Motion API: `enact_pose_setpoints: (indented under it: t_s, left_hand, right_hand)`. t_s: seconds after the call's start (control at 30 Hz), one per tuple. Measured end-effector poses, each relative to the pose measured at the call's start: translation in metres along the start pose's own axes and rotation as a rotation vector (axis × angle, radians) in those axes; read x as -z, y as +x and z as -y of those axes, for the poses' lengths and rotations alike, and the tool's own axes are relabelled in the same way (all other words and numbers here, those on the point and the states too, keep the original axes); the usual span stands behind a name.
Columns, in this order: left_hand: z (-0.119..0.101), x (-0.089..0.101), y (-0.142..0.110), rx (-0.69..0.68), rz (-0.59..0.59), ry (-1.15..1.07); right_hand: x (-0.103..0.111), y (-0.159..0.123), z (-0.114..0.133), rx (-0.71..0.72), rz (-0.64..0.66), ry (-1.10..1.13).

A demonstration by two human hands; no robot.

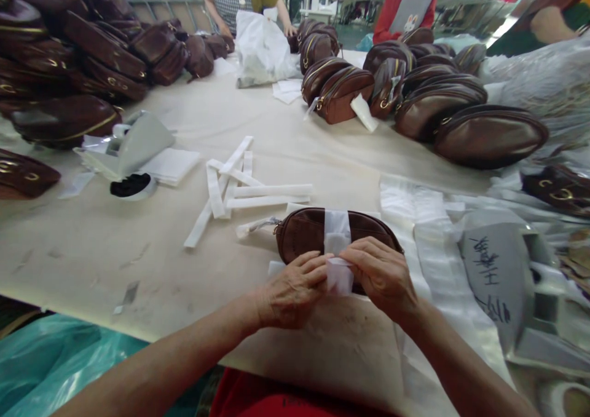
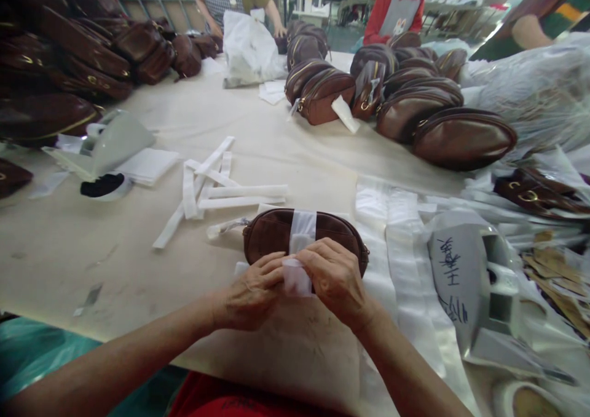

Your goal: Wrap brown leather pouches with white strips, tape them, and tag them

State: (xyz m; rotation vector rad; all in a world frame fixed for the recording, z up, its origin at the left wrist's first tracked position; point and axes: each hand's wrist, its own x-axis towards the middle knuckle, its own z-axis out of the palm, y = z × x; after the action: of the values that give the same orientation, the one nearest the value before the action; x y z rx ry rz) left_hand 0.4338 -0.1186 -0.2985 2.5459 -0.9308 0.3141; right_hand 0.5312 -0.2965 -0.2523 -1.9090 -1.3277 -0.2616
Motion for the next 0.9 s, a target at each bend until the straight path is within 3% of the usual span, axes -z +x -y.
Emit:
enact_pose_setpoints:
  t_s: [0.1, 0.47, 0.67, 0.8, 0.9]
  left_hand:
    - [-0.004, 0.005, 0.001, 0.044, 0.019, -0.072]
    - [-0.006, 0.002, 0.013, 0.085, -0.286, -0.213]
    - [-0.011, 0.0, 0.019, 0.205, -0.383, -0.262]
    - [-0.011, 0.001, 0.027, 0.276, -0.344, -0.043]
    - [-0.01, 0.0, 0.031, 0.199, -0.271, 0.15]
  right_hand:
    - [-0.008, -0.001, -0.008, -0.083, 0.013, -0.023]
    - [-0.025, -0.005, -0.017, -0.274, -0.049, -0.091]
    - [-0.028, -0.01, -0.019, -0.326, -0.091, -0.077]
    - [-0.029, -0.008, -0.02, -0.308, -0.119, -0.064]
    - [-0.029, -0.006, -0.021, -0.301, -0.129, -0.064]
